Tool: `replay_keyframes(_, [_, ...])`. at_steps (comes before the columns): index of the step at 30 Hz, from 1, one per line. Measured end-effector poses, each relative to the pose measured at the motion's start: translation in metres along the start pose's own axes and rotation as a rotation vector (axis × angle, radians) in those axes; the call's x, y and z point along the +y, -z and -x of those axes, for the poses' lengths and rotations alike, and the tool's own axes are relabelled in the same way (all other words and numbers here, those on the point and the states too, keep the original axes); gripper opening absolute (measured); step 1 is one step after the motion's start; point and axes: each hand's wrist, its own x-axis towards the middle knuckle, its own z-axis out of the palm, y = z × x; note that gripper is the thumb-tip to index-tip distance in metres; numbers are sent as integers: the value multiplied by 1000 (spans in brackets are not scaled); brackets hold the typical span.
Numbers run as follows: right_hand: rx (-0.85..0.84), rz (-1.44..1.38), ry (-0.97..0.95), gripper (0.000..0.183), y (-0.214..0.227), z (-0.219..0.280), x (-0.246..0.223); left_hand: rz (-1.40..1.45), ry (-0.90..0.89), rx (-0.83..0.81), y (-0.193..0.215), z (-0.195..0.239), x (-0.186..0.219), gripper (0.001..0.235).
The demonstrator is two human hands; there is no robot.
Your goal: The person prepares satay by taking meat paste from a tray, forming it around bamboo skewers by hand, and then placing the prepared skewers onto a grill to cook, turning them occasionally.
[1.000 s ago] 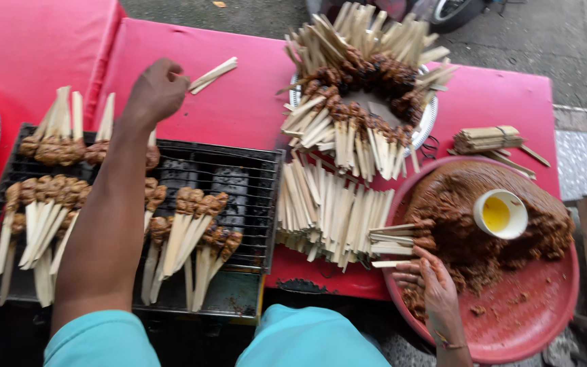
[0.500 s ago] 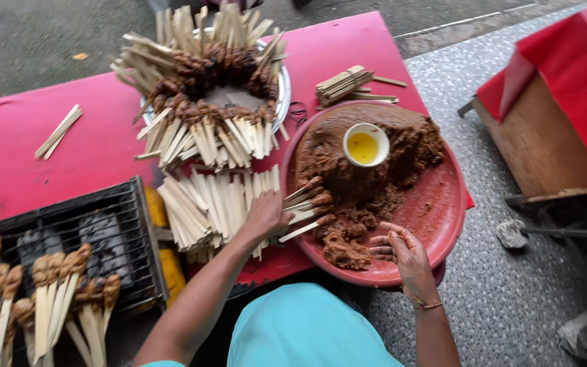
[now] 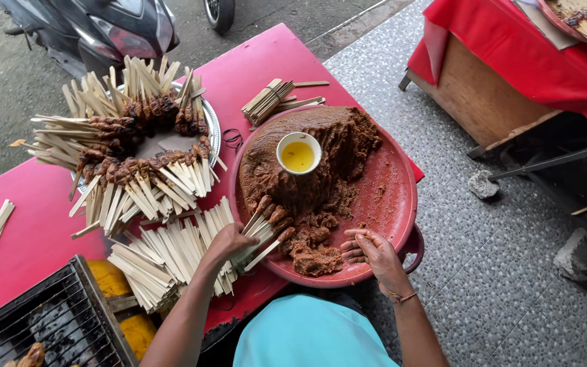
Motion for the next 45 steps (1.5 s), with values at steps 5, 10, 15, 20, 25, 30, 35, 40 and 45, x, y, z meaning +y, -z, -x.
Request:
replay_keyframes(5, [-9,-26,10,38,3,-6,3,-453,-137,76,-32,-7,-22,26])
replay_keyframes(10, [-18,-18,-1,38,4,-9,9,-521,-97,103,-43,-15,-30,33])
replay_keyframes(15, [-29,-19,-7,37,7,-12,17,-140,4,-17,-29,16,2,58])
replay_keyframes(20, [-35,-3,-13,38,4,-12,12,373,72,-99,-34,6,14,22])
replay_keyframes(25, [-29,-16,-14,37,7,-15,17,321,-88,-68,-27,18,4,24])
replay_keyframes(30, [-32,-79,-17,40,-3,-5,-2,430,-193,-174,7,91,72,24])
replay_keyframes(35, [-298,-443,98,78,-33,-11,-28,516,-40,-404,-9,132,134,34])
replay_keyframes(40, [-313,-702,83,61,-53,-7,-62,470,-155,-427,-30,140,165,25])
replay_keyframes(45, [-298,-562,105,68,-54,15,-89,364,-214,-283,-27,145,172,30])
